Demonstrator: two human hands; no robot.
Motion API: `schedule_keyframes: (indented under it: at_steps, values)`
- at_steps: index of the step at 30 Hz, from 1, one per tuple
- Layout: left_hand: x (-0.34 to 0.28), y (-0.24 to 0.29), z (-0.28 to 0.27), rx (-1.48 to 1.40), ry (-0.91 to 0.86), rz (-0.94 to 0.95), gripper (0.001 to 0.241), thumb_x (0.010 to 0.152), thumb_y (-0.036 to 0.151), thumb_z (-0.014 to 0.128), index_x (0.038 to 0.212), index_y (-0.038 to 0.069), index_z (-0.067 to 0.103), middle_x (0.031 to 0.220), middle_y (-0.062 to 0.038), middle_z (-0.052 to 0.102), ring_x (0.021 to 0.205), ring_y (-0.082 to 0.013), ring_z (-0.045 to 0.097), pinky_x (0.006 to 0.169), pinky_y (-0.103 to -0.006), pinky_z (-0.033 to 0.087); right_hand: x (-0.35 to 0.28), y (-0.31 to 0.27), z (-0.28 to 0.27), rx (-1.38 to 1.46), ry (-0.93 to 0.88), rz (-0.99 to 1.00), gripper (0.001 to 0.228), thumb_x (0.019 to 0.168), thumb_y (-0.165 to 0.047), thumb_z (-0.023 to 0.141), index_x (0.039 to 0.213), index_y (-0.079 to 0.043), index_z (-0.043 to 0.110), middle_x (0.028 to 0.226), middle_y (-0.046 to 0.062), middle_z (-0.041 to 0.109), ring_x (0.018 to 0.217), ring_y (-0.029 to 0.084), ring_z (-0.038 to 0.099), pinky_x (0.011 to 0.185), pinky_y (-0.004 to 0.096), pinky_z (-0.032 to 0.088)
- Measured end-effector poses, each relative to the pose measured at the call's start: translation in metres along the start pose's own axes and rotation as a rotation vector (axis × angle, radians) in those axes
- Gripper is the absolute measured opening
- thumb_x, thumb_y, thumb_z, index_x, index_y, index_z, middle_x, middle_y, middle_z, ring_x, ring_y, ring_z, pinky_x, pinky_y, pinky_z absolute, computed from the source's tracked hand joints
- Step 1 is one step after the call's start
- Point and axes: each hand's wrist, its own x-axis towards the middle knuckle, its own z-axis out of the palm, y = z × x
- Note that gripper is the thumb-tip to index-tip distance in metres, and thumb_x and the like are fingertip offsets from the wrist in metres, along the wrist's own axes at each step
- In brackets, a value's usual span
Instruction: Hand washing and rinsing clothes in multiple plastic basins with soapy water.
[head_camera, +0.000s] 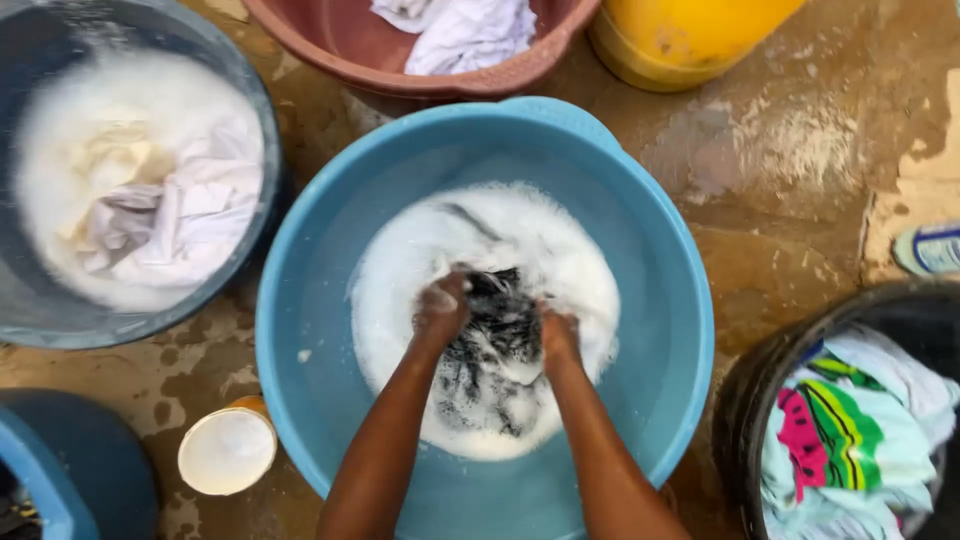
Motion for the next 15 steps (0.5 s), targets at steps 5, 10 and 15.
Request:
schedule_keyframes:
  at_steps: [5,10,15]
  values:
    - [0.022,0.034,-0.169,-0.308,-0.31,-0.317,0.059,0.084,0.049,0.072,0.134,0.019,0.06,0.128,-0.012,0.065,0.125,-0.0348,0.061,0.1,-0.0468,0.047,-0.013,-0.073,-0.036,0.166,0.184,-0.509,0.046,0.103,-0.047,0.067,0.108,-0.002,0.073,0.123,0.026,0.066,0.124,0.044,0.058,0.107,0.055,0.039]
    - [-0.042,0.116,-0.336,-0.385,-0.14,-0.224,0.023,0.076,0.04,0.081,0.092,0.023,0.078,0.084,-0.007,0.075,0.084,-0.0298,0.07,0.071,-0.0372,0.051,-0.075,-0.125,-0.091,0.052,0.367,-0.761,0.045,0.108,-0.05,0.057,0.106,-0.01,0.077,0.108,0.019,0.072,0.104,0.034,0.062,0.097,0.052,0.043]
    - [-0.074,0.133,-0.392,-0.561,0.201,0.317,0.02,0.091,0.031,0.074,0.082,0.013,0.072,0.078,-0.008,0.068,0.079,-0.0267,0.067,0.081,-0.0354,0.051,-0.036,-0.133,-0.123,0.258,0.553,-1.126,0.027,0.107,-0.038,0.066,0.105,-0.015,0.08,0.094,0.014,0.069,0.093,0.021,0.059,0.103,0.037,0.045]
